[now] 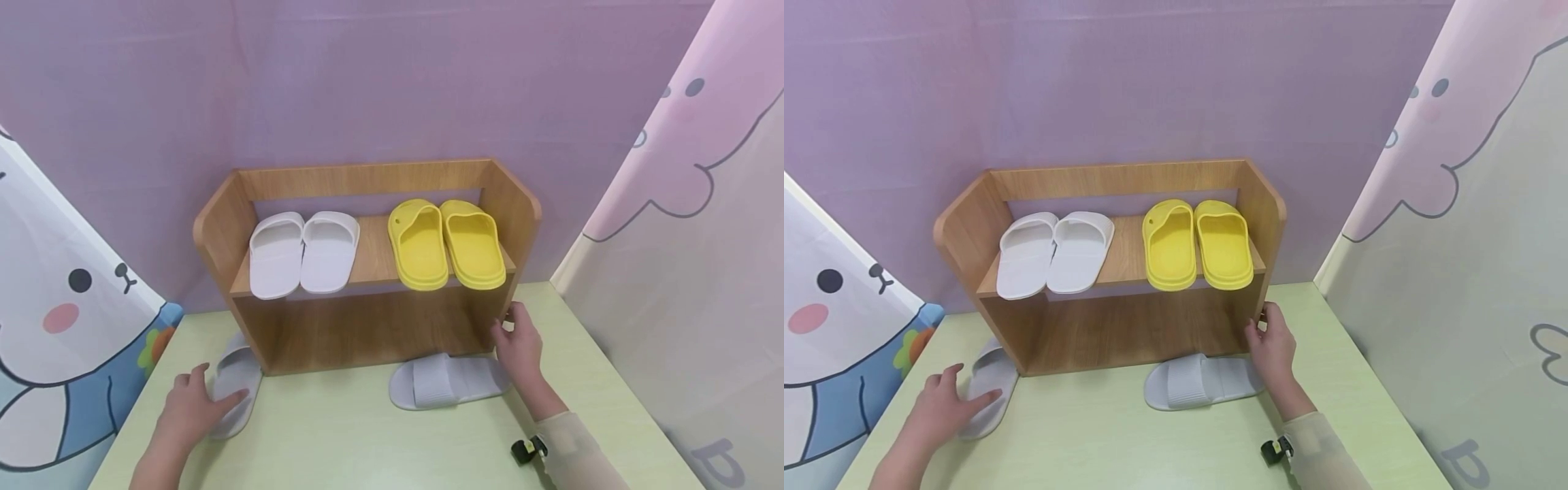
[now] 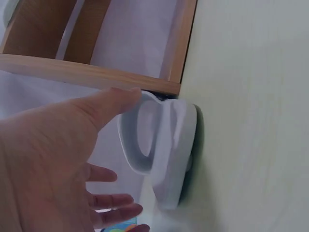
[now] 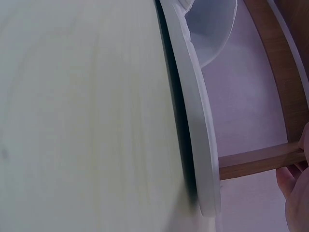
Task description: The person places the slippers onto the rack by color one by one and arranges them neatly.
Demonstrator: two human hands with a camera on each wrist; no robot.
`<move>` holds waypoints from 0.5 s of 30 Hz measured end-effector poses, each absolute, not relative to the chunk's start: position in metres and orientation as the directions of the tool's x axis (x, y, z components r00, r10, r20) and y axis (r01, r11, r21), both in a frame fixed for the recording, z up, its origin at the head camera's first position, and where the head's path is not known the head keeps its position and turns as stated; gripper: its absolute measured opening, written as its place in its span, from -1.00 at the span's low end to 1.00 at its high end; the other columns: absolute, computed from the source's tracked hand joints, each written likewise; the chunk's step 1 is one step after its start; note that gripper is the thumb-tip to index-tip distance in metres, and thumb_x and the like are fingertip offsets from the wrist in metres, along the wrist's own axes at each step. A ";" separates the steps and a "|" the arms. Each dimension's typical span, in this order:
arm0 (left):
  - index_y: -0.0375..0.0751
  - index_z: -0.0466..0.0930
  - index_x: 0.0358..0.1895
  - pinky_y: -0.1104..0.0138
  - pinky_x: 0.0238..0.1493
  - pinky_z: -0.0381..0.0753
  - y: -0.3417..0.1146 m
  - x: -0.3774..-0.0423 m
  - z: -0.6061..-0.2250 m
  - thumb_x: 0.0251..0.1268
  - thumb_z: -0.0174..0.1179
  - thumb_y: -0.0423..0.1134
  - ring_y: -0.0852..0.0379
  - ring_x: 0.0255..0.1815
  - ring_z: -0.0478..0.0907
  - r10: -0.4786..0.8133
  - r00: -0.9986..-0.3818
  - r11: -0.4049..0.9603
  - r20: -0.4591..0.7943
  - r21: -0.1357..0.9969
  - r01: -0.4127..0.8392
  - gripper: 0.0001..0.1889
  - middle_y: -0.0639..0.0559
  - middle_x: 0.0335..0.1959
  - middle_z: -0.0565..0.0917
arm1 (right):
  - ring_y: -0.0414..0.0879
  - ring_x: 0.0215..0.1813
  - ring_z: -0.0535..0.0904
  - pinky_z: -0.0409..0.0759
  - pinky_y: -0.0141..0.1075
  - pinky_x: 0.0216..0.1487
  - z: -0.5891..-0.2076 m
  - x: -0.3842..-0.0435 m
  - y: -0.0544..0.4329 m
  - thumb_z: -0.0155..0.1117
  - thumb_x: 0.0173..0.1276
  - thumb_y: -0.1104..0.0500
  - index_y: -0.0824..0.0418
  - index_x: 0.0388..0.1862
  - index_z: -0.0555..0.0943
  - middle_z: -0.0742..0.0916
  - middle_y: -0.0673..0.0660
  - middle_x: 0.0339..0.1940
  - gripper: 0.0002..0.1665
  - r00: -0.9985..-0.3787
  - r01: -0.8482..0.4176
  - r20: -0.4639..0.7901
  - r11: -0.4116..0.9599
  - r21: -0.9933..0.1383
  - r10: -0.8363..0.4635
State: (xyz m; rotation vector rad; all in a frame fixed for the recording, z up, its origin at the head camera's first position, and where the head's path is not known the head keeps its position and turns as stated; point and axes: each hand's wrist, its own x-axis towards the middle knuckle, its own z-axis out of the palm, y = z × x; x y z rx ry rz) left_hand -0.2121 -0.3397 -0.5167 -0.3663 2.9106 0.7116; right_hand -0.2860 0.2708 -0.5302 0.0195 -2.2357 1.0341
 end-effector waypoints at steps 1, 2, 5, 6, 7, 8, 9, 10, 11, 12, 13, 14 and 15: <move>-0.69 -0.01 0.60 -0.49 0.26 0.56 -0.339 -0.212 -0.517 0.12 0.42 0.61 -0.66 0.23 0.37 -0.215 -0.958 0.856 -0.190 0.436 -0.279 0.49 -0.81 0.35 0.15 | 0.28 -0.17 0.86 0.78 0.27 -0.10 -0.530 -0.286 0.271 0.37 0.45 0.34 0.27 0.09 0.56 0.81 0.33 -0.03 -0.71 -0.777 -0.277 0.577 0.687 -0.671 0.251; -0.69 -0.02 0.60 -0.49 0.27 0.56 -0.338 -0.211 -0.518 0.09 0.43 0.62 -0.66 0.22 0.37 -0.224 -0.953 0.851 -0.203 0.436 -0.293 0.50 -0.81 0.35 0.14 | 0.28 -0.17 0.86 0.78 0.27 -0.11 -0.530 -0.286 0.270 0.37 0.45 0.34 0.27 0.09 0.56 0.81 0.33 -0.03 -0.71 -0.777 -0.277 0.578 0.688 -0.671 0.251; -0.68 -0.05 0.61 -0.49 0.27 0.56 -0.337 -0.210 -0.519 0.07 0.46 0.60 -0.65 0.23 0.36 -0.240 -0.943 0.841 -0.230 0.436 -0.321 0.52 -0.81 0.36 0.13 | 0.28 -0.17 0.87 0.80 0.27 -0.12 -0.530 -0.286 0.270 0.37 0.45 0.35 0.27 0.09 0.56 0.81 0.34 -0.02 -0.71 -0.776 -0.277 0.578 0.689 -0.670 0.251; -0.69 -0.05 0.61 -0.50 0.27 0.56 -0.337 -0.209 -0.520 0.07 0.46 0.60 -0.65 0.23 0.36 -0.242 -0.942 0.841 -0.233 0.435 -0.323 0.52 -0.81 0.35 0.14 | 0.29 -0.17 0.86 0.80 0.27 -0.13 -0.530 -0.286 0.270 0.37 0.45 0.35 0.27 0.09 0.56 0.81 0.34 -0.02 -0.71 -0.777 -0.276 0.578 0.688 -0.671 0.251; -0.69 -0.05 0.60 -0.50 0.26 0.56 -0.338 -0.210 -0.522 0.05 0.46 0.62 -0.65 0.23 0.36 -0.240 -0.942 0.842 -0.233 0.434 -0.321 0.53 -0.82 0.35 0.15 | 0.29 -0.16 0.86 0.81 0.27 -0.13 -0.530 -0.286 0.270 0.37 0.45 0.35 0.27 0.09 0.56 0.80 0.34 -0.02 -0.71 -0.777 -0.276 0.577 0.688 -0.671 0.251; -0.69 -0.05 0.61 -0.50 0.26 0.56 -0.339 -0.211 -0.524 0.05 0.45 0.62 -0.66 0.24 0.36 -0.238 -0.942 0.842 -0.235 0.433 -0.321 0.54 -0.82 0.35 0.16 | 0.29 -0.17 0.86 0.81 0.26 -0.14 -0.530 -0.286 0.270 0.37 0.46 0.36 0.28 0.09 0.56 0.80 0.34 -0.02 -0.71 -0.777 -0.277 0.577 0.688 -0.671 0.251; -0.69 -0.05 0.61 -0.51 0.25 0.55 -0.339 -0.211 -0.525 0.04 0.44 0.64 -0.67 0.25 0.36 -0.234 -0.943 0.845 -0.236 0.430 -0.317 0.55 -0.83 0.35 0.17 | 0.29 -0.16 0.86 0.82 0.26 -0.15 -0.530 -0.286 0.270 0.37 0.46 0.36 0.28 0.10 0.56 0.80 0.34 -0.02 -0.71 -0.777 -0.277 0.578 0.687 -0.671 0.250; -0.69 -0.05 0.61 -0.52 0.25 0.55 -0.340 -0.212 -0.526 0.02 0.43 0.66 -0.67 0.25 0.35 -0.232 -0.943 0.848 -0.237 0.426 -0.316 0.56 -0.83 0.35 0.17 | 0.29 -0.16 0.86 0.82 0.25 -0.15 -0.530 -0.286 0.270 0.37 0.46 0.36 0.28 0.10 0.56 0.80 0.34 -0.02 -0.71 -0.777 -0.277 0.577 0.688 -0.671 0.250; -0.69 -0.05 0.60 -0.52 0.24 0.55 -0.340 -0.213 -0.528 0.01 0.42 0.68 -0.68 0.25 0.34 -0.227 -0.945 0.853 -0.236 0.420 -0.310 0.57 -0.83 0.35 0.18 | 0.29 -0.16 0.86 0.82 0.25 -0.15 -0.530 -0.286 0.271 0.37 0.46 0.36 0.28 0.10 0.56 0.80 0.34 -0.02 -0.71 -0.778 -0.277 0.577 0.688 -0.671 0.250; -0.69 -0.04 0.60 -0.53 0.24 0.55 -0.340 -0.213 -0.529 0.00 0.40 0.70 -0.68 0.25 0.34 -0.225 -0.944 0.855 -0.241 0.415 -0.310 0.58 -0.83 0.35 0.19 | 0.29 -0.16 0.86 0.83 0.25 -0.16 -0.530 -0.286 0.270 0.37 0.46 0.36 0.28 0.10 0.56 0.80 0.34 -0.02 -0.71 -0.779 -0.276 0.575 0.686 -0.673 0.250; -0.69 -0.04 0.61 -0.53 0.23 0.54 -0.341 -0.214 -0.530 -0.01 0.39 0.71 -0.68 0.26 0.33 -0.224 -0.944 0.859 -0.244 0.409 -0.309 0.59 -0.83 0.36 0.19 | 0.29 -0.16 0.86 0.83 0.24 -0.16 -0.530 -0.286 0.270 0.37 0.46 0.37 0.28 0.10 0.56 0.80 0.34 -0.02 -0.71 -0.779 -0.276 0.575 0.686 -0.673 0.251; -0.69 -0.03 0.61 -0.54 0.23 0.54 -0.341 -0.214 -0.531 -0.01 0.38 0.72 -0.68 0.26 0.32 -0.222 -0.944 0.862 -0.245 0.402 -0.307 0.59 -0.84 0.36 0.19 | 0.29 -0.16 0.86 0.83 0.24 -0.16 -0.529 -0.286 0.270 0.37 0.47 0.37 0.28 0.10 0.56 0.80 0.34 -0.02 -0.71 -0.780 -0.275 0.574 0.686 -0.673 0.250; -0.69 -0.03 0.61 -0.54 0.21 0.55 -0.341 -0.215 -0.532 -0.03 0.37 0.74 -0.68 0.25 0.32 -0.220 -0.943 0.865 -0.248 0.397 -0.307 0.61 -0.84 0.36 0.19 | 0.29 -0.16 0.86 0.83 0.24 -0.16 -0.529 -0.286 0.270 0.37 0.47 0.36 0.28 0.10 0.55 0.80 0.34 -0.02 -0.71 -0.781 -0.274 0.572 0.686 -0.674 0.250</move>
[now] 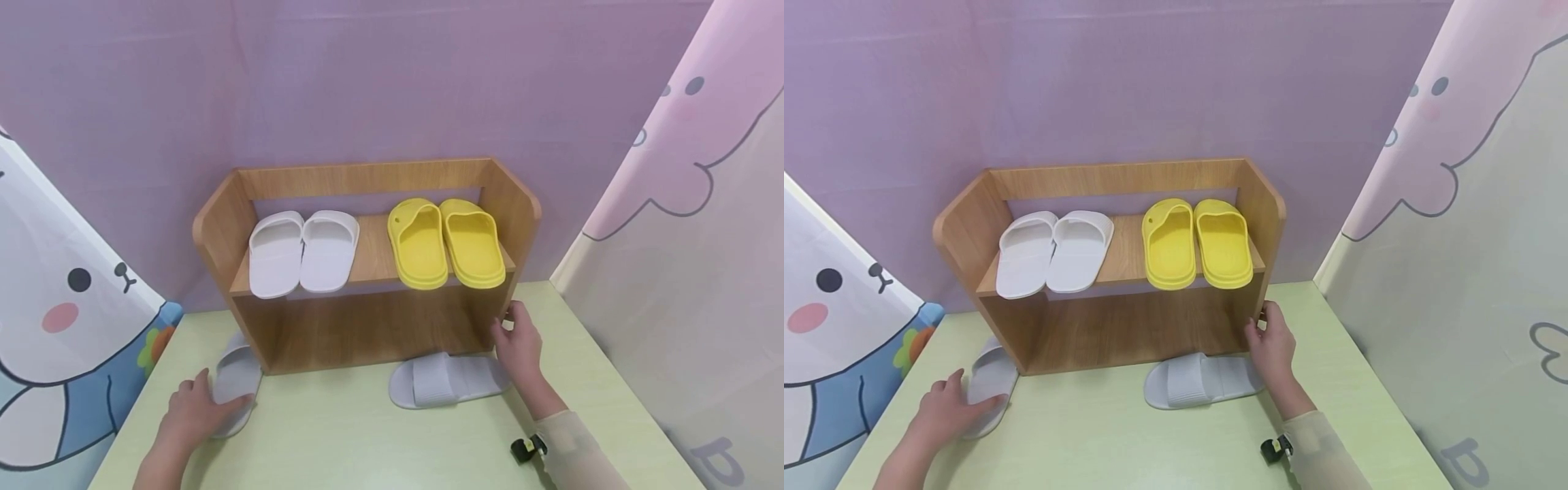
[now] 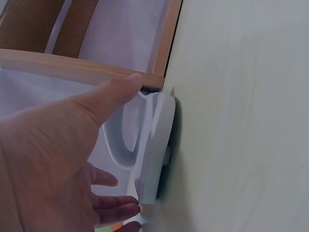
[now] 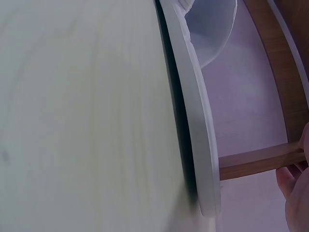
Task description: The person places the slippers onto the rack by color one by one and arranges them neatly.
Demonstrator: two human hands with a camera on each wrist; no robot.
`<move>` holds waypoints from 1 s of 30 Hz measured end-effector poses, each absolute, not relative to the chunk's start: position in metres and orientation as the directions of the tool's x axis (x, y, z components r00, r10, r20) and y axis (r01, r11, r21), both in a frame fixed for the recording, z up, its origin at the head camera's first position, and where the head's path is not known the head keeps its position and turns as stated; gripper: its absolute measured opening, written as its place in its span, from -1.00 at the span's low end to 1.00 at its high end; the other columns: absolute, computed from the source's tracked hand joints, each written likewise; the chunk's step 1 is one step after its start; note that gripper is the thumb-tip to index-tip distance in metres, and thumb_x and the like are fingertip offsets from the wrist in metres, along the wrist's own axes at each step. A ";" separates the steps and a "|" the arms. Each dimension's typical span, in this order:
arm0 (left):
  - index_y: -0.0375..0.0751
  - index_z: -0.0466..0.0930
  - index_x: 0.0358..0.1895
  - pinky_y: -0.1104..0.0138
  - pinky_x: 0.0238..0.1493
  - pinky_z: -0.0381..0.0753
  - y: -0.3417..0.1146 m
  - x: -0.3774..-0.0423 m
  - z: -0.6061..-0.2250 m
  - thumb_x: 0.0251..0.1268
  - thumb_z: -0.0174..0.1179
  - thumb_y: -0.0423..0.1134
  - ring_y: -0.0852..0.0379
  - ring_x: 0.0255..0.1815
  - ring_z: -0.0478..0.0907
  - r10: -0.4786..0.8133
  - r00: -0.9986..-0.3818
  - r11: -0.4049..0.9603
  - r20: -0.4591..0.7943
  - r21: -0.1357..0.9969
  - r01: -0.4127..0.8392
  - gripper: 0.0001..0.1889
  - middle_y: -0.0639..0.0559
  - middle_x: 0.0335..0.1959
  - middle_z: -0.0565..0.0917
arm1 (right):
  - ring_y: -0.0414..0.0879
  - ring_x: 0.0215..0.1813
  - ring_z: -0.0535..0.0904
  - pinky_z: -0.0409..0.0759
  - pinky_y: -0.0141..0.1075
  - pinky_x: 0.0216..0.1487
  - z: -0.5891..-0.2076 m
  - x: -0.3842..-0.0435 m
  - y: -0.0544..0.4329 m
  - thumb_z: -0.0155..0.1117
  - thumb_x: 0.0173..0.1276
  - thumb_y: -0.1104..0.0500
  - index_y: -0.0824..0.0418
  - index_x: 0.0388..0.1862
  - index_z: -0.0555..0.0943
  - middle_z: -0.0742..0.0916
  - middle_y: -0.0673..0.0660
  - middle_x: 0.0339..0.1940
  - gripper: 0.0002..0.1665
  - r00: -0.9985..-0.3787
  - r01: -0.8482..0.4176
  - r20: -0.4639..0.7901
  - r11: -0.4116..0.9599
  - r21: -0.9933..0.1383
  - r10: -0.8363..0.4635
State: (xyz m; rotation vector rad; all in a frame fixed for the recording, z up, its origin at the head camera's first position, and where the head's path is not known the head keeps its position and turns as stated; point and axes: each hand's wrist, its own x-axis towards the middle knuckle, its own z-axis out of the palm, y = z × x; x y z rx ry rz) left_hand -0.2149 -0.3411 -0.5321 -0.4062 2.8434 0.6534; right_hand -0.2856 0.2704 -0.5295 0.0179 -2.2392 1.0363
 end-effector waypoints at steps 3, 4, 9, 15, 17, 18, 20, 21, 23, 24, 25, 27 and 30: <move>-0.69 -0.02 0.62 -0.54 0.17 0.57 -0.342 -0.217 -0.537 -0.06 0.34 0.76 -0.68 0.23 0.31 -0.219 -0.942 0.869 -0.254 0.388 -0.307 0.63 -0.84 0.36 0.19 | 0.29 -0.16 0.86 0.84 0.23 -0.16 -0.529 -0.286 0.270 0.37 0.47 0.36 0.28 0.10 0.55 0.80 0.34 -0.01 -0.71 -0.785 -0.271 0.567 0.684 -0.678 0.251; -0.68 -0.02 0.63 -0.54 0.16 0.57 -0.343 -0.217 -0.539 -0.06 0.34 0.77 -0.69 0.24 0.30 -0.217 -0.942 0.869 -0.255 0.390 -0.306 0.63 -0.84 0.35 0.18 | 0.28 -0.16 0.86 0.84 0.23 -0.16 -0.529 -0.286 0.270 0.37 0.47 0.36 0.28 0.10 0.55 0.80 0.34 -0.01 -0.71 -0.786 -0.270 0.565 0.684 -0.678 0.251; -0.67 -0.05 0.66 -0.46 0.05 0.60 -0.344 -0.220 -0.547 -0.12 0.33 0.80 -0.68 0.23 0.24 -0.203 -0.943 0.866 -0.263 0.400 -0.298 0.68 -0.80 0.30 0.15 | 0.29 -0.18 0.86 0.83 0.25 -0.16 -0.530 -0.287 0.270 0.37 0.47 0.37 0.28 0.11 0.55 0.80 0.35 -0.01 -0.70 -0.784 -0.267 0.567 0.686 -0.677 0.254; -0.68 0.01 0.62 -0.36 -0.03 0.61 -0.339 -0.220 -0.551 -0.16 0.38 0.78 -0.62 0.18 0.26 -0.200 -0.949 0.872 -0.244 0.398 -0.286 0.66 -0.76 0.24 0.17 | 0.29 -0.17 0.86 0.83 0.25 -0.17 -0.530 -0.287 0.270 0.38 0.46 0.37 0.29 0.10 0.56 0.80 0.35 -0.02 -0.70 -0.780 -0.274 0.572 0.685 -0.675 0.252; -0.71 0.03 0.59 -0.35 -0.03 0.61 -0.337 -0.220 -0.550 -0.14 0.41 0.75 -0.61 0.17 0.27 -0.196 -0.952 0.877 -0.234 0.393 -0.277 0.64 -0.76 0.23 0.17 | 0.29 -0.17 0.86 0.83 0.24 -0.17 -0.530 -0.287 0.270 0.37 0.46 0.37 0.29 0.10 0.56 0.80 0.35 -0.02 -0.70 -0.780 -0.275 0.573 0.684 -0.676 0.252; -0.73 0.04 0.58 -0.34 -0.02 0.62 -0.335 -0.219 -0.550 -0.12 0.42 0.74 -0.61 0.16 0.28 -0.195 -0.954 0.879 -0.227 0.391 -0.273 0.63 -0.76 0.21 0.18 | 0.29 -0.17 0.86 0.83 0.24 -0.17 -0.530 -0.287 0.271 0.37 0.46 0.38 0.29 0.10 0.56 0.80 0.35 -0.02 -0.70 -0.780 -0.275 0.572 0.682 -0.677 0.253; -0.75 0.05 0.56 -0.33 -0.01 0.62 -0.333 -0.218 -0.549 -0.08 0.44 0.70 -0.60 0.14 0.29 -0.195 -0.956 0.877 -0.218 0.398 -0.269 0.59 -0.75 0.19 0.19 | 0.29 -0.16 0.86 0.84 0.24 -0.17 -0.530 -0.287 0.271 0.37 0.46 0.37 0.29 0.10 0.56 0.80 0.34 -0.02 -0.70 -0.780 -0.275 0.572 0.682 -0.678 0.254; -0.75 0.07 0.55 -0.33 -0.01 0.62 -0.331 -0.218 -0.548 -0.06 0.46 0.67 -0.59 0.13 0.31 -0.196 -0.958 0.876 -0.211 0.401 -0.268 0.57 -0.75 0.17 0.20 | 0.29 -0.16 0.86 0.84 0.23 -0.17 -0.530 -0.287 0.271 0.37 0.46 0.37 0.29 0.10 0.56 0.80 0.34 -0.02 -0.70 -0.780 -0.274 0.572 0.683 -0.677 0.254; -0.76 0.11 0.53 -0.33 -0.03 0.63 -0.330 -0.218 -0.547 -0.01 0.49 0.61 -0.59 0.11 0.34 -0.202 -0.960 0.873 -0.195 0.409 -0.267 0.50 -0.75 0.14 0.24 | 0.29 -0.15 0.86 0.84 0.23 -0.17 -0.531 -0.287 0.271 0.37 0.46 0.38 0.29 0.10 0.56 0.80 0.34 -0.02 -0.70 -0.780 -0.276 0.573 0.683 -0.676 0.252; -0.76 0.13 0.51 -0.32 -0.04 0.63 -0.329 -0.217 -0.546 0.00 0.51 0.57 -0.59 0.10 0.36 -0.208 -0.960 0.871 -0.188 0.412 -0.269 0.47 -0.75 0.12 0.25 | 0.29 -0.15 0.86 0.84 0.23 -0.17 -0.530 -0.287 0.271 0.37 0.46 0.37 0.29 0.10 0.56 0.80 0.34 -0.02 -0.71 -0.779 -0.279 0.576 0.684 -0.674 0.250; -0.76 0.15 0.51 -0.32 -0.05 0.64 -0.329 -0.217 -0.545 0.02 0.52 0.53 -0.59 0.09 0.36 -0.216 -0.958 0.865 -0.187 0.417 -0.277 0.44 -0.74 0.10 0.26 | 0.29 -0.15 0.86 0.83 0.23 -0.16 -0.531 -0.287 0.271 0.37 0.46 0.37 0.29 0.10 0.56 0.80 0.34 -0.02 -0.71 -0.778 -0.280 0.578 0.685 -0.672 0.248; -0.77 0.16 0.49 -0.32 -0.06 0.64 -0.329 -0.218 -0.544 0.05 0.54 0.47 -0.60 0.09 0.36 -0.236 -0.954 0.857 -0.184 0.424 -0.294 0.39 -0.74 0.08 0.27 | 0.29 -0.13 0.85 0.83 0.23 -0.16 -0.531 -0.288 0.271 0.38 0.45 0.37 0.29 0.09 0.56 0.80 0.34 -0.02 -0.71 -0.775 -0.285 0.582 0.686 -0.670 0.246; -0.77 0.16 0.48 -0.31 -0.06 0.61 -0.330 -0.219 -0.543 0.08 0.55 0.37 -0.60 0.12 0.30 -0.271 -0.947 0.839 -0.173 0.440 -0.321 0.32 -0.72 0.09 0.25 | 0.30 -0.09 0.85 0.84 0.22 -0.15 -0.531 -0.288 0.271 0.38 0.45 0.37 0.29 0.09 0.56 0.80 0.33 -0.02 -0.71 -0.774 -0.288 0.585 0.687 -0.667 0.243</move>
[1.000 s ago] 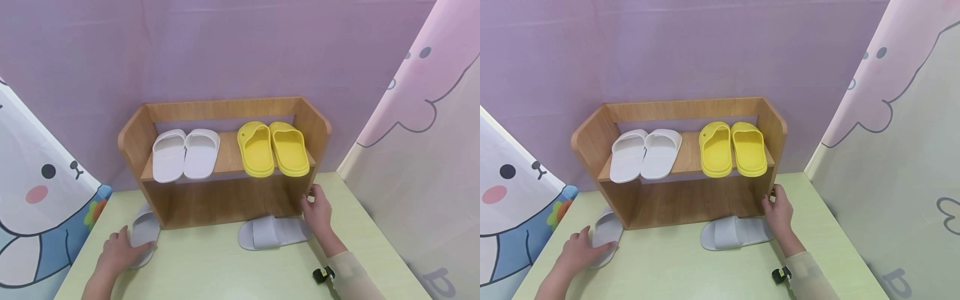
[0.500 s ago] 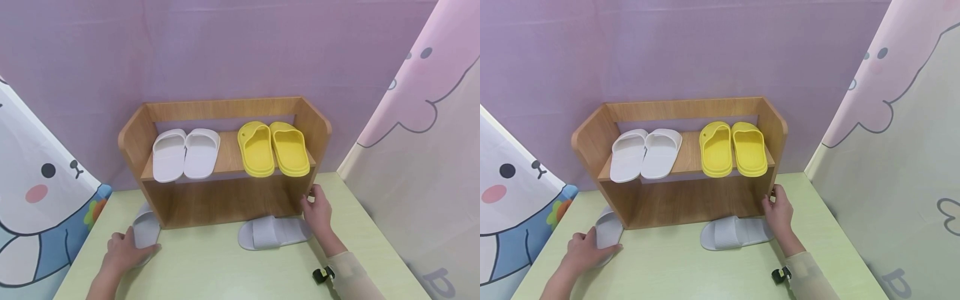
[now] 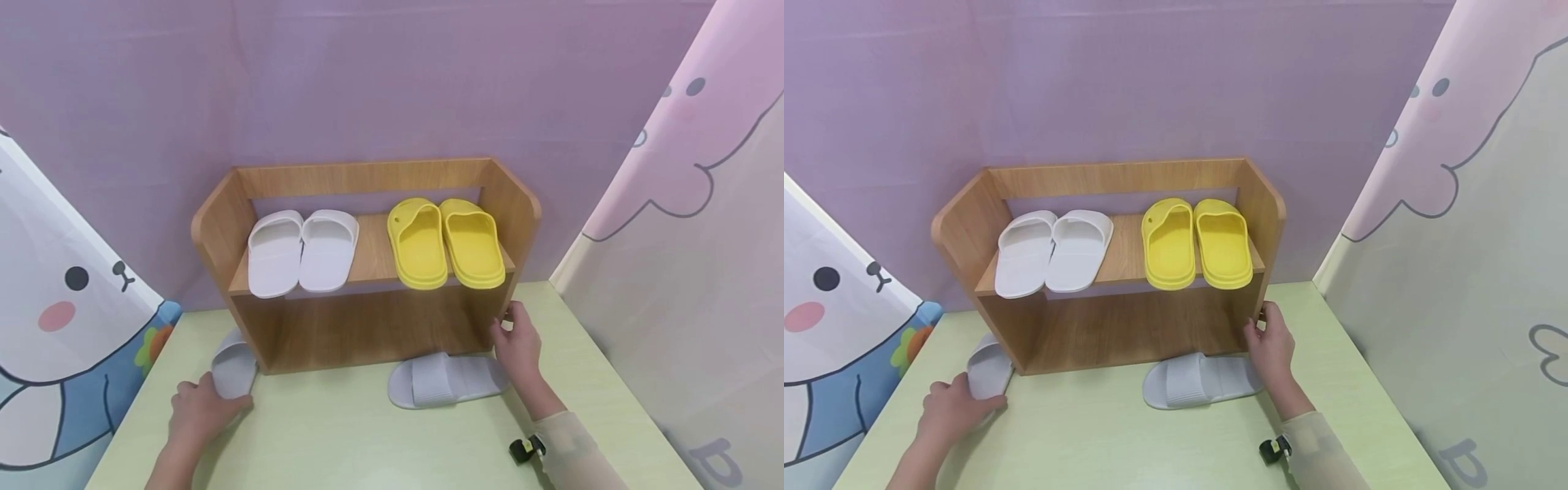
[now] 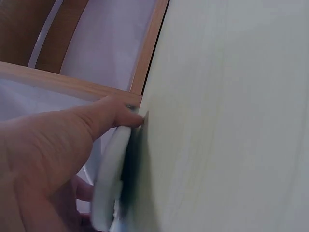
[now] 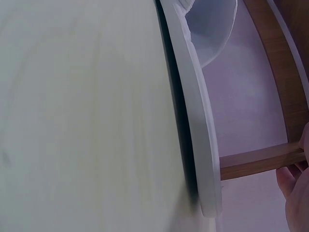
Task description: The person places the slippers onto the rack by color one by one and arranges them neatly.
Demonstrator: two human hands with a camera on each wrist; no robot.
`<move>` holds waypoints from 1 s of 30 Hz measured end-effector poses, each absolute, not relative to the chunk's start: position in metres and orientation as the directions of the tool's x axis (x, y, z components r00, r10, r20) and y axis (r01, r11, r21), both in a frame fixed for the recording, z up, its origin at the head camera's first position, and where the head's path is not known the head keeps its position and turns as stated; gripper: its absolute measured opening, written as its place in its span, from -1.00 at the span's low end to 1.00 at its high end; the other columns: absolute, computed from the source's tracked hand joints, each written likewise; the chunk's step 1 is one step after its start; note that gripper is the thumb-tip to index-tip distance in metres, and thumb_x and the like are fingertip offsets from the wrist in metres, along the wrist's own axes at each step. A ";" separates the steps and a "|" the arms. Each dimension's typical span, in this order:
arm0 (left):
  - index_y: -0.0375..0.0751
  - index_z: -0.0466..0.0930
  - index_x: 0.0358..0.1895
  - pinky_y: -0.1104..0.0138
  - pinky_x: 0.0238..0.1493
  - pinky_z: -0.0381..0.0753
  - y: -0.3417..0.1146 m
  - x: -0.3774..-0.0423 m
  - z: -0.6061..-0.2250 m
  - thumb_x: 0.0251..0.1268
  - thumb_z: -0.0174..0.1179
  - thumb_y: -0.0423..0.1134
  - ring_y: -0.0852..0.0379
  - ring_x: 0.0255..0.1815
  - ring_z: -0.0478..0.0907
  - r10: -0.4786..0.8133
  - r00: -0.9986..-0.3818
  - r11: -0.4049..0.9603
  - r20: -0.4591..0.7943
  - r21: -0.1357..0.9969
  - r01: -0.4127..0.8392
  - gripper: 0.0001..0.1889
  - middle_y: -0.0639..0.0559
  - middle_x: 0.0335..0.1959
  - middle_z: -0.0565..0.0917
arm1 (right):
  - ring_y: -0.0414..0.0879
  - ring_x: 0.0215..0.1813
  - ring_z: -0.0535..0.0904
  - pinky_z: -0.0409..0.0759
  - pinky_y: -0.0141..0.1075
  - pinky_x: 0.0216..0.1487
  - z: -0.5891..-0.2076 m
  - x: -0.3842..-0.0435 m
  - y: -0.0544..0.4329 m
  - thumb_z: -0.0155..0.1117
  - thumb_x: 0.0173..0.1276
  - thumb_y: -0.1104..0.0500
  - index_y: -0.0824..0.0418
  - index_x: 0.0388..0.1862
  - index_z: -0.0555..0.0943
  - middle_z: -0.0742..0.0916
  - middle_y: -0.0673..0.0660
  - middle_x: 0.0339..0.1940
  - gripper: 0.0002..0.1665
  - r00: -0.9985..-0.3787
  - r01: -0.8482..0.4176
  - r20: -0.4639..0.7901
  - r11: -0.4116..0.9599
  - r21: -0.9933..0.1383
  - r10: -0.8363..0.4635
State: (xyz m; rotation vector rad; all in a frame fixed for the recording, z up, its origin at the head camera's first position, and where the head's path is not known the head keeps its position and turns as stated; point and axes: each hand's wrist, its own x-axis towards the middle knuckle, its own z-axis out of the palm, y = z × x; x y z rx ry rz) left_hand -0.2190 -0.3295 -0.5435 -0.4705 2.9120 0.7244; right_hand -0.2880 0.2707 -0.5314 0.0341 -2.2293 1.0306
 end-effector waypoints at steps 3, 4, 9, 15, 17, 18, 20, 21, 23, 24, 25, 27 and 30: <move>-0.77 0.17 0.47 -0.33 -0.05 0.57 -0.330 -0.219 -0.543 0.10 0.57 0.28 -0.60 0.16 0.21 -0.310 -0.942 0.821 -0.126 0.465 -0.332 0.26 -0.71 0.13 0.22 | 0.29 -0.07 0.85 0.85 0.21 -0.15 -0.532 -0.288 0.271 0.38 0.46 0.38 0.29 0.10 0.56 0.79 0.32 -0.02 -0.70 -0.776 -0.287 0.582 0.686 -0.669 0.244; -0.76 0.18 0.47 -0.34 -0.05 0.56 -0.330 -0.220 -0.542 0.10 0.58 0.24 -0.60 0.17 0.19 -0.324 -0.941 0.815 -0.101 0.474 -0.332 0.24 -0.70 0.14 0.22 | 0.29 -0.07 0.85 0.85 0.21 -0.15 -0.533 -0.288 0.271 0.38 0.46 0.38 0.29 0.10 0.56 0.79 0.32 -0.02 -0.70 -0.777 -0.286 0.580 0.685 -0.670 0.243; -0.68 0.17 0.55 -0.41 0.03 0.50 -0.329 -0.221 -0.538 0.13 0.59 0.14 -0.60 0.27 0.13 -0.411 -0.911 0.775 -0.004 0.524 -0.352 0.20 -0.69 0.26 0.19 | 0.28 -0.12 0.86 0.85 0.21 -0.15 -0.533 -0.288 0.272 0.36 0.47 0.38 0.30 0.11 0.56 0.80 0.32 -0.02 -0.71 -0.782 -0.282 0.574 0.682 -0.675 0.245; -0.52 0.10 0.67 -0.48 0.13 0.43 -0.330 -0.224 -0.534 0.13 0.63 0.04 -0.60 0.42 0.08 -0.488 -0.867 0.735 0.103 0.585 -0.344 0.21 -0.70 0.39 0.16 | 0.28 -0.12 0.86 0.85 0.21 -0.16 -0.533 -0.289 0.272 0.34 0.48 0.39 0.29 0.13 0.55 0.79 0.31 -0.01 -0.70 -0.786 -0.279 0.568 0.679 -0.679 0.245; -0.46 0.08 0.71 -0.48 0.17 0.40 -0.331 -0.225 -0.532 0.13 0.63 0.01 -0.57 0.46 0.06 -0.507 -0.853 0.719 0.123 0.607 -0.340 0.22 -0.67 0.42 0.15 | 0.28 -0.10 0.85 0.85 0.21 -0.17 -0.533 -0.289 0.271 0.34 0.48 0.39 0.30 0.13 0.55 0.79 0.31 -0.01 -0.70 -0.785 -0.282 0.569 0.678 -0.679 0.244; -0.44 0.05 0.73 -0.49 0.18 0.39 -0.331 -0.225 -0.530 0.13 0.64 0.01 -0.56 0.47 0.04 -0.514 -0.849 0.711 0.124 0.615 -0.341 0.23 -0.67 0.44 0.14 | 0.29 -0.09 0.85 0.85 0.21 -0.16 -0.533 -0.289 0.271 0.35 0.48 0.39 0.30 0.13 0.55 0.79 0.31 -0.01 -0.70 -0.784 -0.284 0.571 0.678 -0.678 0.243; -0.39 0.03 0.75 -0.48 0.20 0.36 -0.331 -0.226 -0.527 0.13 0.64 -0.01 -0.53 0.48 0.03 -0.528 -0.838 0.698 0.141 0.634 -0.333 0.25 -0.64 0.47 0.13 | 0.29 -0.08 0.85 0.85 0.21 -0.16 -0.533 -0.289 0.271 0.34 0.49 0.39 0.30 0.13 0.55 0.79 0.31 -0.01 -0.70 -0.784 -0.285 0.573 0.680 -0.676 0.240; -0.38 0.04 0.75 -0.46 0.20 0.34 -0.331 -0.225 -0.527 0.11 0.65 -0.03 -0.52 0.48 0.03 -0.533 -0.831 0.695 0.157 0.642 -0.325 0.24 -0.64 0.46 0.13 | 0.29 -0.09 0.85 0.85 0.21 -0.16 -0.533 -0.289 0.271 0.34 0.49 0.39 0.30 0.13 0.55 0.79 0.31 -0.01 -0.70 -0.784 -0.285 0.572 0.680 -0.676 0.240; -0.34 0.05 0.76 -0.45 0.20 0.32 -0.330 -0.225 -0.525 0.10 0.66 -0.05 -0.50 0.48 0.02 -0.543 -0.820 0.688 0.180 0.655 -0.313 0.24 -0.62 0.47 0.13 | 0.29 -0.10 0.85 0.85 0.21 -0.16 -0.533 -0.289 0.271 0.35 0.49 0.38 0.29 0.13 0.55 0.79 0.31 -0.01 -0.70 -0.785 -0.279 0.570 0.683 -0.675 0.242; -0.31 0.06 0.76 -0.44 0.20 0.30 -0.330 -0.225 -0.524 0.09 0.67 -0.07 -0.49 0.48 0.02 -0.548 -0.813 0.686 0.196 0.662 -0.302 0.24 -0.61 0.47 0.13 | 0.28 -0.11 0.86 0.85 0.21 -0.16 -0.533 -0.289 0.271 0.35 0.49 0.38 0.29 0.13 0.55 0.79 0.31 -0.01 -0.70 -0.786 -0.277 0.568 0.684 -0.675 0.242; -0.29 0.07 0.76 -0.42 0.20 0.29 -0.330 -0.225 -0.523 0.08 0.67 -0.09 -0.48 0.47 0.02 -0.552 -0.805 0.685 0.215 0.668 -0.291 0.23 -0.61 0.47 0.14 | 0.29 -0.11 0.86 0.85 0.21 -0.16 -0.534 -0.289 0.271 0.34 0.49 0.38 0.29 0.14 0.55 0.79 0.31 -0.01 -0.70 -0.787 -0.275 0.568 0.686 -0.674 0.242; -0.22 0.07 0.79 -0.41 0.21 0.27 -0.329 -0.225 -0.521 0.07 0.68 -0.12 -0.46 0.48 0.02 -0.565 -0.792 0.675 0.231 0.682 -0.282 0.25 -0.58 0.49 0.14 | 0.29 -0.12 0.86 0.85 0.21 -0.17 -0.534 -0.290 0.272 0.35 0.50 0.36 0.29 0.14 0.55 0.79 0.32 -0.01 -0.70 -0.789 -0.269 0.564 0.687 -0.675 0.245; -0.13 0.03 0.81 -0.41 0.23 0.26 -0.329 -0.224 -0.517 0.06 0.67 -0.16 -0.43 0.50 0.00 -0.584 -0.773 0.661 0.248 0.698 -0.275 0.27 -0.54 0.52 0.13 | 0.28 -0.10 0.86 0.85 0.20 -0.17 -0.534 -0.289 0.272 0.36 0.50 0.35 0.28 0.15 0.54 0.79 0.32 0.00 -0.70 -0.792 -0.266 0.559 0.686 -0.678 0.246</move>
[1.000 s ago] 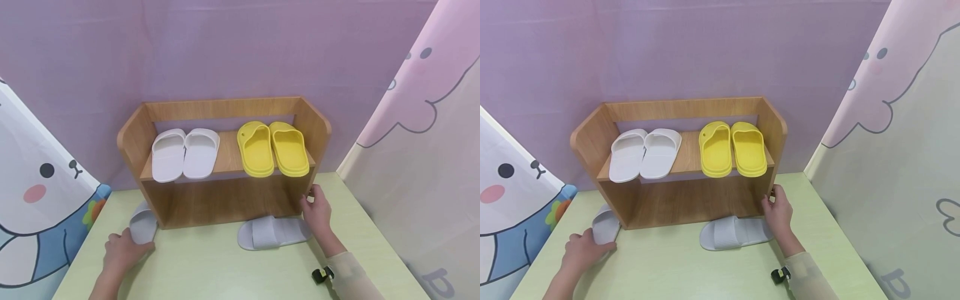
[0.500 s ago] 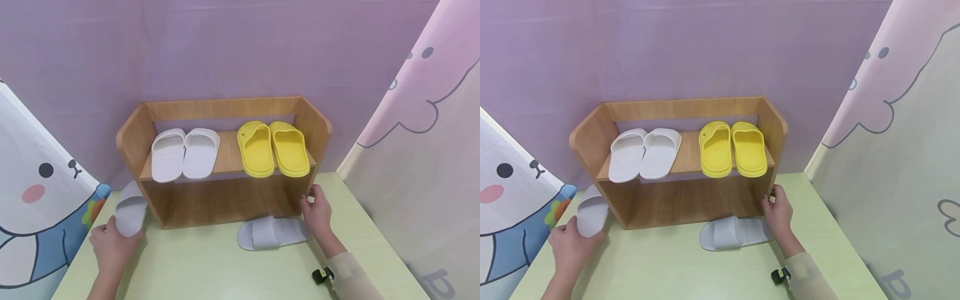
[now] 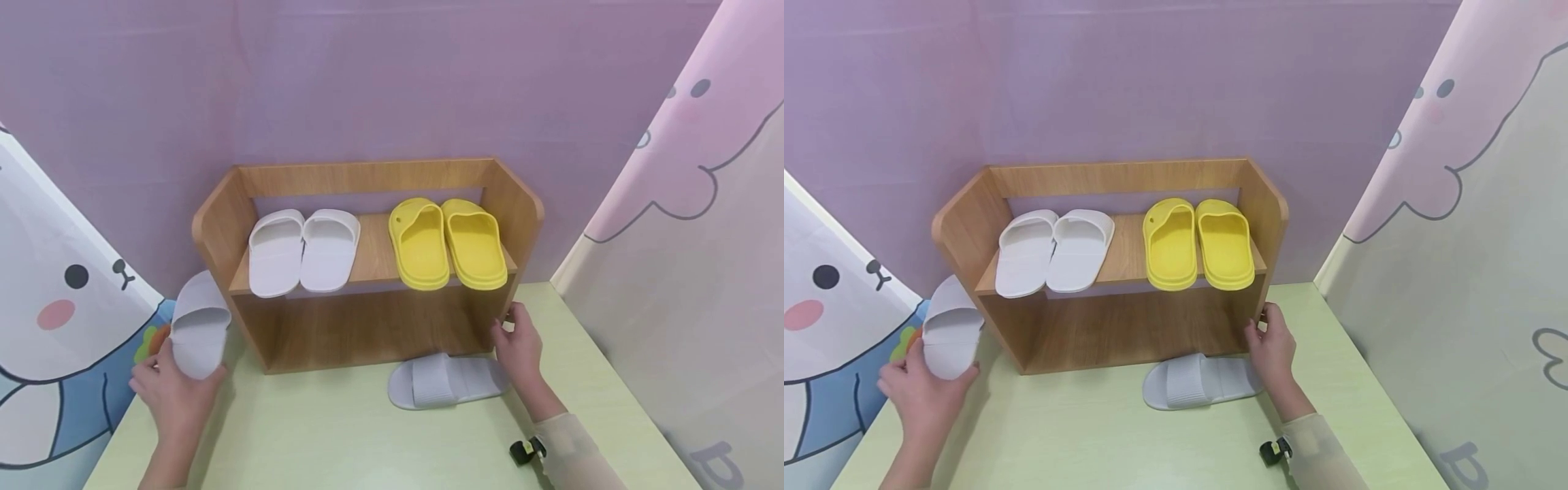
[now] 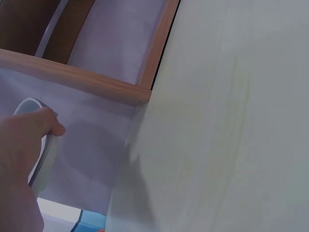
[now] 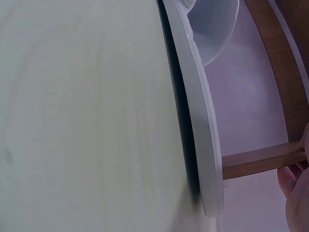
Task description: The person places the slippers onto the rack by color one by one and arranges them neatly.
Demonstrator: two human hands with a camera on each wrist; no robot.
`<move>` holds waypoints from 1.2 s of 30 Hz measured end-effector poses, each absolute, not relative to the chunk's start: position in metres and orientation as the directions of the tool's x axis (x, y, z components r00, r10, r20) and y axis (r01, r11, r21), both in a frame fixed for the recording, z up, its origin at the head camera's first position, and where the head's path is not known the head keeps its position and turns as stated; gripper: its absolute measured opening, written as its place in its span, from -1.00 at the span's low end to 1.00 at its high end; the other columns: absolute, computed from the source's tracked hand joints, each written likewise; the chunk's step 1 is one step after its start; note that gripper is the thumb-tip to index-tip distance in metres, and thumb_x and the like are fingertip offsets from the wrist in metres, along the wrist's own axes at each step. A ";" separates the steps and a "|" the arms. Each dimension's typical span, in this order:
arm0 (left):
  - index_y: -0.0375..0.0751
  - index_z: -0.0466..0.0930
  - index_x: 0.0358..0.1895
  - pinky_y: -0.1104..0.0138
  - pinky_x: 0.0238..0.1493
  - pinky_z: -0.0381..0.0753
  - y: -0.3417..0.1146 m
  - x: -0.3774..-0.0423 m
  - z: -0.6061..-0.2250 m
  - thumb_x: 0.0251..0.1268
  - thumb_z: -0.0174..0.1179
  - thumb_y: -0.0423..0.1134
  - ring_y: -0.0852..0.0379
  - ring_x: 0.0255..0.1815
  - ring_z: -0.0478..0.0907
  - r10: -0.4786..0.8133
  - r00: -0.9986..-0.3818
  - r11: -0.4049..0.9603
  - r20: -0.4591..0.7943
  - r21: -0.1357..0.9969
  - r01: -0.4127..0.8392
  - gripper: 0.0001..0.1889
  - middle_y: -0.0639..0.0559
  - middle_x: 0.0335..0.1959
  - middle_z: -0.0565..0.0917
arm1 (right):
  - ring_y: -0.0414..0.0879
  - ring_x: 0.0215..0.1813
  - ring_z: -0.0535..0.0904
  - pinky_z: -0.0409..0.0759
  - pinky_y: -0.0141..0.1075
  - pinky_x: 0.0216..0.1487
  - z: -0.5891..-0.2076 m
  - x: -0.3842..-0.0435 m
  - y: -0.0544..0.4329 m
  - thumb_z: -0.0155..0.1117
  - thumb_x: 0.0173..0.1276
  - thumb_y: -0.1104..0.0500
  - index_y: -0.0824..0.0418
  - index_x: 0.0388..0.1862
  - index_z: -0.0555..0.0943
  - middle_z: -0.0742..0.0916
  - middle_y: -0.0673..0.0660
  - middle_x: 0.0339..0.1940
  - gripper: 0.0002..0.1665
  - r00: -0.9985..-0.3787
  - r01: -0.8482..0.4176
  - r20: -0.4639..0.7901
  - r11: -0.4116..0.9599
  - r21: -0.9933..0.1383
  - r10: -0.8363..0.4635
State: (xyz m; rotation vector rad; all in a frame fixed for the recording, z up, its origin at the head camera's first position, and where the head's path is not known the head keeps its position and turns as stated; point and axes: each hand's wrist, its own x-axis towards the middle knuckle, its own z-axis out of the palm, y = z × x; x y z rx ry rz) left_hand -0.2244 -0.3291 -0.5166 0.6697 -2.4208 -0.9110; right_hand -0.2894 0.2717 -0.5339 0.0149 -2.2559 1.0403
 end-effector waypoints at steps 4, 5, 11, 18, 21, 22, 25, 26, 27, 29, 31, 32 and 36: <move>-0.08 0.02 0.82 -0.39 0.26 0.24 -0.328 -0.222 -0.514 0.04 0.68 -0.19 -0.41 0.51 0.00 -0.598 -0.747 0.661 0.291 0.705 -0.255 0.28 -0.51 0.53 0.12 | 0.28 -0.10 0.86 0.86 0.20 -0.16 -0.533 -0.289 0.271 0.36 0.51 0.34 0.27 0.15 0.55 0.78 0.31 0.01 -0.70 -0.790 -0.270 0.562 0.685 -0.677 0.245; -0.07 0.02 0.82 -0.38 0.27 0.23 -0.328 -0.221 -0.513 0.03 0.68 -0.20 -0.40 0.51 0.00 -0.600 -0.739 0.662 0.306 0.709 -0.243 0.28 -0.50 0.53 0.13 | 0.27 -0.10 0.86 0.85 0.20 -0.16 -0.533 -0.289 0.271 0.36 0.51 0.34 0.27 0.15 0.55 0.79 0.31 0.00 -0.70 -0.788 -0.272 0.565 0.686 -0.675 0.244; -0.07 0.19 0.76 -0.31 0.25 0.25 -0.321 -0.215 -0.506 -0.02 0.65 -0.22 -0.35 0.47 0.08 -0.603 -0.671 0.684 0.431 0.713 -0.157 0.18 -0.44 0.46 0.21 | 0.27 -0.14 0.86 0.84 0.22 -0.17 -0.533 -0.289 0.271 0.35 0.50 0.34 0.28 0.14 0.55 0.79 0.31 -0.01 -0.71 -0.782 -0.278 0.576 0.694 -0.664 0.238; -0.12 0.34 0.67 -0.25 0.21 0.25 -0.315 -0.212 -0.492 -0.08 0.63 -0.24 -0.37 0.41 0.16 -0.585 -0.576 0.724 0.571 0.688 -0.053 0.10 -0.44 0.35 0.30 | 0.28 -0.12 0.86 0.85 0.20 -0.16 -0.533 -0.288 0.271 0.36 0.51 0.34 0.29 0.15 0.55 0.79 0.32 -0.01 -0.70 -0.787 -0.274 0.568 0.687 -0.673 0.242; -0.14 0.38 0.65 -0.23 0.18 0.26 -0.314 -0.213 -0.488 -0.10 0.64 -0.26 -0.38 0.39 0.18 -0.569 -0.547 0.739 0.614 0.674 -0.013 0.08 -0.44 0.33 0.32 | 0.29 -0.10 0.85 0.85 0.21 -0.16 -0.532 -0.288 0.271 0.35 0.51 0.35 0.29 0.15 0.54 0.79 0.32 -0.01 -0.70 -0.789 -0.267 0.562 0.685 -0.678 0.248; -0.15 0.38 0.65 -0.23 0.18 0.27 -0.313 -0.213 -0.487 -0.11 0.64 -0.26 -0.37 0.39 0.19 -0.572 -0.542 0.738 0.616 0.675 -0.012 0.08 -0.43 0.34 0.32 | 0.29 -0.10 0.85 0.85 0.21 -0.15 -0.532 -0.287 0.271 0.35 0.51 0.35 0.29 0.15 0.54 0.79 0.32 -0.01 -0.70 -0.791 -0.265 0.559 0.684 -0.680 0.250; -0.18 0.40 0.63 -0.21 0.16 0.29 -0.310 -0.212 -0.482 -0.14 0.65 -0.28 -0.37 0.38 0.20 -0.585 -0.518 0.732 0.624 0.681 -0.006 0.08 -0.42 0.32 0.33 | 0.30 -0.10 0.85 0.85 0.22 -0.15 -0.531 -0.287 0.270 0.35 0.51 0.35 0.29 0.15 0.54 0.79 0.32 -0.01 -0.70 -0.792 -0.261 0.557 0.685 -0.680 0.252; -0.20 0.41 0.62 -0.21 0.16 0.30 -0.309 -0.212 -0.481 -0.14 0.65 -0.29 -0.36 0.38 0.20 -0.592 -0.510 0.728 0.624 0.686 -0.006 0.07 -0.41 0.32 0.32 | 0.29 -0.09 0.85 0.84 0.23 -0.14 -0.531 -0.287 0.270 0.35 0.51 0.36 0.30 0.15 0.55 0.79 0.32 -0.01 -0.70 -0.792 -0.261 0.557 0.685 -0.680 0.252; -0.21 0.42 0.61 -0.19 0.16 0.31 -0.307 -0.211 -0.478 -0.15 0.65 -0.31 -0.35 0.38 0.20 -0.600 -0.501 0.722 0.624 0.692 -0.004 0.06 -0.39 0.32 0.32 | 0.29 -0.10 0.85 0.84 0.23 -0.15 -0.531 -0.287 0.270 0.35 0.51 0.36 0.30 0.15 0.55 0.79 0.32 -0.01 -0.70 -0.791 -0.262 0.558 0.685 -0.680 0.251; -0.22 0.44 0.59 -0.15 0.17 0.32 -0.301 -0.208 -0.472 -0.16 0.64 -0.34 -0.32 0.37 0.20 -0.610 -0.479 0.714 0.631 0.700 0.012 0.05 -0.28 0.25 0.35 | 0.29 -0.11 0.85 0.84 0.24 -0.15 -0.531 -0.287 0.270 0.34 0.50 0.37 0.30 0.14 0.55 0.79 0.32 -0.02 -0.70 -0.787 -0.269 0.564 0.685 -0.677 0.249; -0.21 0.45 0.59 -0.09 0.21 0.30 -0.294 -0.204 -0.464 -0.16 0.63 -0.38 -0.12 0.36 0.19 -0.630 -0.460 0.694 0.626 0.719 0.028 0.04 -0.01 0.17 0.34 | 0.28 -0.13 0.85 0.84 0.24 -0.16 -0.532 -0.287 0.270 0.34 0.50 0.38 0.31 0.14 0.55 0.80 0.32 -0.03 -0.71 -0.785 -0.273 0.567 0.684 -0.677 0.248; -0.21 0.45 0.59 -0.06 0.24 0.29 -0.290 -0.201 -0.459 -0.16 0.63 -0.40 0.01 0.35 0.17 -0.639 -0.452 0.684 0.623 0.728 0.037 0.03 0.14 0.14 0.29 | 0.28 -0.14 0.85 0.84 0.24 -0.16 -0.532 -0.287 0.270 0.35 0.50 0.38 0.31 0.14 0.55 0.80 0.32 -0.03 -0.71 -0.784 -0.277 0.570 0.682 -0.677 0.247; -0.18 0.45 0.60 0.04 0.31 0.25 -0.277 -0.192 -0.441 -0.14 0.63 -0.45 0.44 0.28 -0.06 -0.672 -0.426 0.644 0.606 0.762 0.067 0.04 0.43 0.13 0.03 | 0.29 -0.14 0.86 0.84 0.24 -0.16 -0.531 -0.287 0.270 0.34 0.50 0.38 0.30 0.13 0.55 0.80 0.32 -0.03 -0.71 -0.785 -0.278 0.569 0.681 -0.677 0.245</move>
